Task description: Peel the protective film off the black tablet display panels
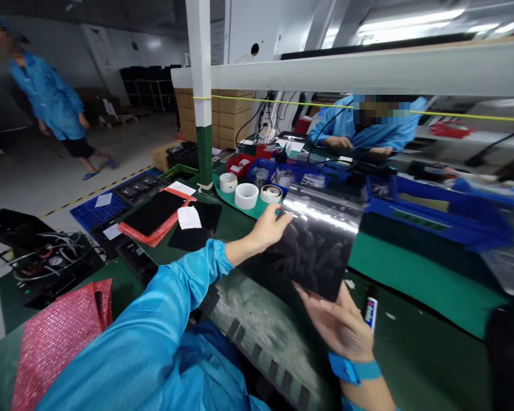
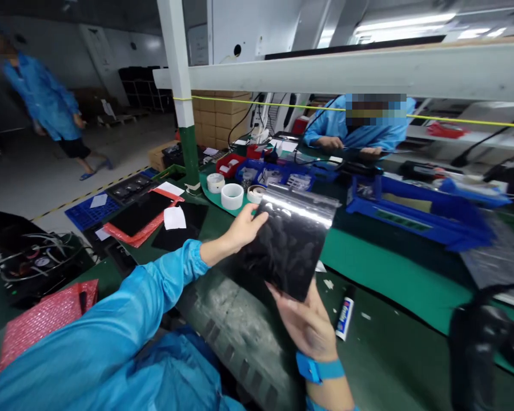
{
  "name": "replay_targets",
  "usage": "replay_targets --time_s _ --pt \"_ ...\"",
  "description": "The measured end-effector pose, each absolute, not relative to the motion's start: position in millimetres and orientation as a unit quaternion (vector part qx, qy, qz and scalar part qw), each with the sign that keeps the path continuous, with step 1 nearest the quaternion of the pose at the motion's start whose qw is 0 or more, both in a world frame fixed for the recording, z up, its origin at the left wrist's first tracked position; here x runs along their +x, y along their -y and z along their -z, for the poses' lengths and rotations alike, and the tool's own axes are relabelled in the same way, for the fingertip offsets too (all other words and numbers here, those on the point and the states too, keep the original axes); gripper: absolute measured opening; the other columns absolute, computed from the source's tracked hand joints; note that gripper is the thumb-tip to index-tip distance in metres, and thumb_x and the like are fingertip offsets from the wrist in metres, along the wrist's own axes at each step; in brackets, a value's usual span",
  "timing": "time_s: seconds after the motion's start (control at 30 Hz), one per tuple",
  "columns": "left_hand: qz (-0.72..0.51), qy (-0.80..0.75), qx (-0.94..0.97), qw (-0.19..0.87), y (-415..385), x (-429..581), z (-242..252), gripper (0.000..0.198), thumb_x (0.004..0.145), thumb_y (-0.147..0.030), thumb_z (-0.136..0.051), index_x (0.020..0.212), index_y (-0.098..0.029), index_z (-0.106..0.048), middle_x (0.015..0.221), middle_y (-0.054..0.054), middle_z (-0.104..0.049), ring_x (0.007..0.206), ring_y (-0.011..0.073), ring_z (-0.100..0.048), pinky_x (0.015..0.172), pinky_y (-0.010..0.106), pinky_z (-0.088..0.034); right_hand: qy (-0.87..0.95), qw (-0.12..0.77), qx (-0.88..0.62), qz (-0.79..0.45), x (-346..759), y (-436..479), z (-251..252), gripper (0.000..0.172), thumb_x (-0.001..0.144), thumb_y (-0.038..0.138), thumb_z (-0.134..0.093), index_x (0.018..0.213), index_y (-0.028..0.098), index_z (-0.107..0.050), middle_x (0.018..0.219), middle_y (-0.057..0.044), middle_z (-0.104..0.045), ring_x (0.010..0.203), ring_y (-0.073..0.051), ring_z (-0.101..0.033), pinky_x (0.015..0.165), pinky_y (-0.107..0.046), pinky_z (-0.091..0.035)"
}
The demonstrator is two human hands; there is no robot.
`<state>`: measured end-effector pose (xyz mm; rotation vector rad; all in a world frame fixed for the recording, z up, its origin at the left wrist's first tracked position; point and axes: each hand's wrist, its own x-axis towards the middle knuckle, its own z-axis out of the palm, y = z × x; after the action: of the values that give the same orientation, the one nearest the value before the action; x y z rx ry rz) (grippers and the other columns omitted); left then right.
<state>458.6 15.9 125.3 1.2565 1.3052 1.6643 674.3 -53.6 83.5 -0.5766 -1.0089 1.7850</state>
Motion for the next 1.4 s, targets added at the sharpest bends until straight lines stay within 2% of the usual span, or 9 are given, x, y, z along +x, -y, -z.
replay_targets --time_s 0.17,0.27,0.33,0.43,0.63,0.87,1.03,1.27,1.4 --pt "-0.602 -0.418 0.557 0.392 2 450 -127 0.065 0.088 -0.034 -0.079 0.143 -0.019 -0.048 0.134 0.015 -0.068 0.116 0.0268 -0.071 0.102 0.042 -0.06 0.39 0.497 -0.282 -0.722 666 50 -80 0.054 0.079 0.036 -0.087 0.13 0.041 -0.071 0.14 -0.002 -0.073 0.13 -0.029 -0.068 0.124 -0.063 -0.042" --pt "-0.571 -0.427 0.587 0.383 18 449 -108 0.107 0.072 -0.033 -0.093 0.159 -0.023 -0.032 0.152 0.016 -0.057 0.134 0.03 -0.063 0.114 0.045 -0.053 0.366 0.525 -0.274 -0.718 655 50 -76 0.052 0.078 0.031 -0.089 0.126 0.039 -0.071 0.136 0.001 -0.076 0.126 -0.025 -0.07 0.123 -0.057 -0.045" --pt "-0.551 -0.502 0.58 0.327 26 449 -91 0.113 0.066 -0.039 -0.097 0.158 -0.021 -0.034 0.153 0.017 -0.056 0.14 0.033 -0.058 0.119 0.049 -0.048 0.35 0.544 -0.258 -0.718 648 51 -73 0.055 0.076 0.03 -0.09 0.126 0.04 -0.07 0.136 0.003 -0.075 0.127 -0.023 -0.07 0.122 -0.055 -0.047" --pt "-0.525 -0.566 0.563 0.294 31 449 -74 0.099 0.062 -0.044 -0.099 0.144 -0.019 -0.051 0.139 0.016 -0.066 0.13 0.0367 -0.063 0.113 0.052 -0.05 0.344 0.542 -0.252 -0.724 643 50 -69 0.055 0.074 0.031 -0.091 0.124 0.036 -0.07 0.133 0.002 -0.077 0.127 -0.024 -0.07 0.122 -0.053 -0.047" --pt "-0.519 -0.594 0.562 0.249 35 449 -73 0.068 0.074 -0.051 -0.091 0.126 -0.02 -0.061 0.114 0.009 -0.074 0.104 0.0278 -0.071 0.09 0.038 -0.057 0.359 0.54 -0.253 -0.718 644 48 -65 0.053 0.075 0.033 -0.09 0.124 0.033 -0.07 0.136 0.0 -0.076 0.131 -0.025 -0.067 0.121 -0.051 -0.049" --pt "-0.537 -0.577 0.569 0.234 32 449 -68 0.045 0.095 -0.054 -0.065 0.122 -0.018 -0.063 0.114 0.009 -0.073 0.105 0.0242 -0.069 0.095 0.035 -0.053 0.352 0.529 -0.256 -0.729 644 47 -65 0.052 0.076 0.032 -0.09 0.124 0.034 -0.071 0.134 0.001 -0.076 0.13 -0.025 -0.068 0.121 -0.05 -0.05" --pt "-0.538 -0.583 0.563 0.23 31 446 -67 0.044 0.103 -0.06 -0.049 0.116 -0.021 -0.064 0.109 0.007 -0.072 0.102 0.0226 -0.067 0.092 0.031 -0.05 0.359 0.524 -0.264 -0.726 646 49 -65 0.051 0.077 0.032 -0.09 0.124 0.035 -0.071 0.134 0.002 -0.076 0.131 -0.025 -0.068 0.121 -0.051 -0.05" --pt "-0.549 -0.616 0.505 0.254 27 445 -66 0.05 0.087 -0.067 -0.072 0.078 -0.021 -0.053 0.071 -0.002 -0.055 0.067 0.0156 -0.05 0.067 0.028 -0.038 0.45 0.483 -0.281 -0.697 645 55 -53 0.048 0.077 0.044 -0.091 0.121 0.031 -0.075 0.132 -0.002 -0.077 0.127 -0.026 -0.068 0.125 -0.05 -0.043" --pt "-0.571 -0.604 0.462 0.31 27 449 -69 0.061 0.089 -0.078 -0.062 0.074 -0.019 -0.054 0.067 -0.002 -0.051 0.065 0.0135 -0.045 0.06 0.026 -0.034 0.451 0.455 -0.23 -0.732 646 60 -52 0.054 0.079 0.062 -0.085 0.122 0.031 -0.076 0.129 -0.005 -0.078 0.129 -0.029 -0.067 0.118 -0.049 -0.05"
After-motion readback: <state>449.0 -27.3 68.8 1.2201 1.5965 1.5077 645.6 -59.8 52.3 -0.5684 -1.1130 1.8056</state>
